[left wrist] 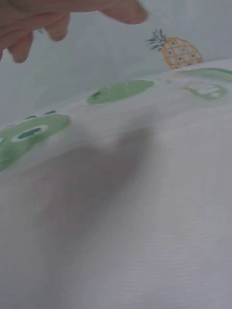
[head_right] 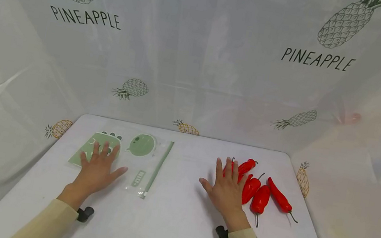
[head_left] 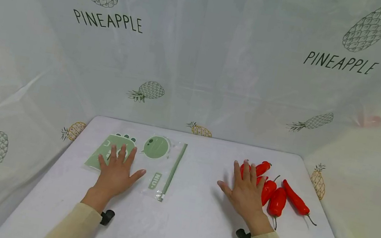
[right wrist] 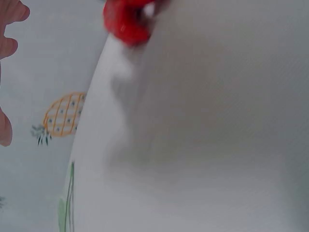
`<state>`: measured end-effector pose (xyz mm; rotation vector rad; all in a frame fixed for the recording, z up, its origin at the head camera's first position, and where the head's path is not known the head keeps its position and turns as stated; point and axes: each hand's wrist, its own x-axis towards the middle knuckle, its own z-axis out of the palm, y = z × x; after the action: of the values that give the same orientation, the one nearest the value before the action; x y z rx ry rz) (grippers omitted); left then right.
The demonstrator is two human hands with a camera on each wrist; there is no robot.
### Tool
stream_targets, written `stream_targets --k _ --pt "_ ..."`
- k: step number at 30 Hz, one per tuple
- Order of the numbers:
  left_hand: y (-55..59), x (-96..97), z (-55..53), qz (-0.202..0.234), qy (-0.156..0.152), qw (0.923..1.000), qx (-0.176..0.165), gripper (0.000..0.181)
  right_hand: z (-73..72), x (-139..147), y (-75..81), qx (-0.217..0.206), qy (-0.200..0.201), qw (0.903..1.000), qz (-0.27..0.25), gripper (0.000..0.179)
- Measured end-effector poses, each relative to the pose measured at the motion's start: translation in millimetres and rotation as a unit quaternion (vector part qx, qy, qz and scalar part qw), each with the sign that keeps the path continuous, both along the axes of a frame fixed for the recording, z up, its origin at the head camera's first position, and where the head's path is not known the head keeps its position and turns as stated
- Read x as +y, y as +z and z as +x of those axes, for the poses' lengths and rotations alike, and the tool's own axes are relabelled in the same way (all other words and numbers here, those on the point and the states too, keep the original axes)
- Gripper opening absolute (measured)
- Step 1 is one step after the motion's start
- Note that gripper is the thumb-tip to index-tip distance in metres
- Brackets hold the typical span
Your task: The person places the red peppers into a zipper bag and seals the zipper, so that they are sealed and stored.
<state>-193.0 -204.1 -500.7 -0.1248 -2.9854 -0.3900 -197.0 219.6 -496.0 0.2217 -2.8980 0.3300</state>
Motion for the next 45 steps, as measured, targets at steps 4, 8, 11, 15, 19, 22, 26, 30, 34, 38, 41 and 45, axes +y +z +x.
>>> stream_targets --k 4,8,11,15,19,22,26,30,34,38,41,45 --pt "-10.7 10.6 -4.8 -0.001 0.027 0.9988 -0.041 0.084 -10.2 -24 1.0 0.005 0.020 0.9997 0.015 0.093" --pt "-21.1 18.2 -6.2 0.005 0.040 0.9959 -0.081 0.085 -20.4 -48 -0.3 -0.001 0.046 0.9986 0.026 0.088" --pt "-22.8 22.5 -5.3 0.009 0.035 0.9936 -0.107 0.089 -25.6 -62 -2.5 -0.011 0.067 0.9974 0.026 0.085" --pt "-21.8 29.3 -3.5 0.007 0.009 0.9902 -0.139 0.089 -30.0 -75 -8.1 -0.024 0.088 0.9954 0.030 0.081" --pt "-23.4 37.6 1.5 -0.004 -0.024 0.9871 -0.158 0.089 -30.9 -83 -13.2 -0.038 0.105 0.9931 0.037 0.079" --pt "-25.3 46.0 7.4 -0.009 -0.054 0.9863 -0.156 0.090 -29.0 -86 -17.0 -0.050 0.114 0.9914 0.043 0.079" --pt "-24.6 58.5 15.0 -0.021 -0.102 0.9829 -0.151 0.089 -25.2 -88 -19.7 -0.060 0.119 0.9902 0.041 0.080" --pt "-22.1 67.2 19.5 -0.028 -0.140 0.9771 -0.158 0.087 -22.4 -86 -21.5 -0.072 0.121 0.9893 0.039 0.079" --pt "-21.1 71.3 21.0 -0.031 -0.156 0.9744 -0.159 0.086 -19.9 -79 -25.8 -0.090 0.123 0.9877 0.035 0.079" --pt "-21.2 71.2 22.6 -0.037 -0.160 0.9735 -0.159 0.087 -17.2 -71 -31.3 -0.118 0.126 0.9846 0.028 0.080" --pt "-21.0 70.3 24.4 -0.038 -0.164 0.9730 -0.158 0.087 -16.1 -66 -35.0 -0.143 0.124 0.9813 0.032 0.081" --pt "-18.5 69.8 26.6 -0.036 -0.165 0.9726 -0.160 0.086 -16.9 -62 -39.2 -0.164 0.124 0.9780 0.035 0.083"
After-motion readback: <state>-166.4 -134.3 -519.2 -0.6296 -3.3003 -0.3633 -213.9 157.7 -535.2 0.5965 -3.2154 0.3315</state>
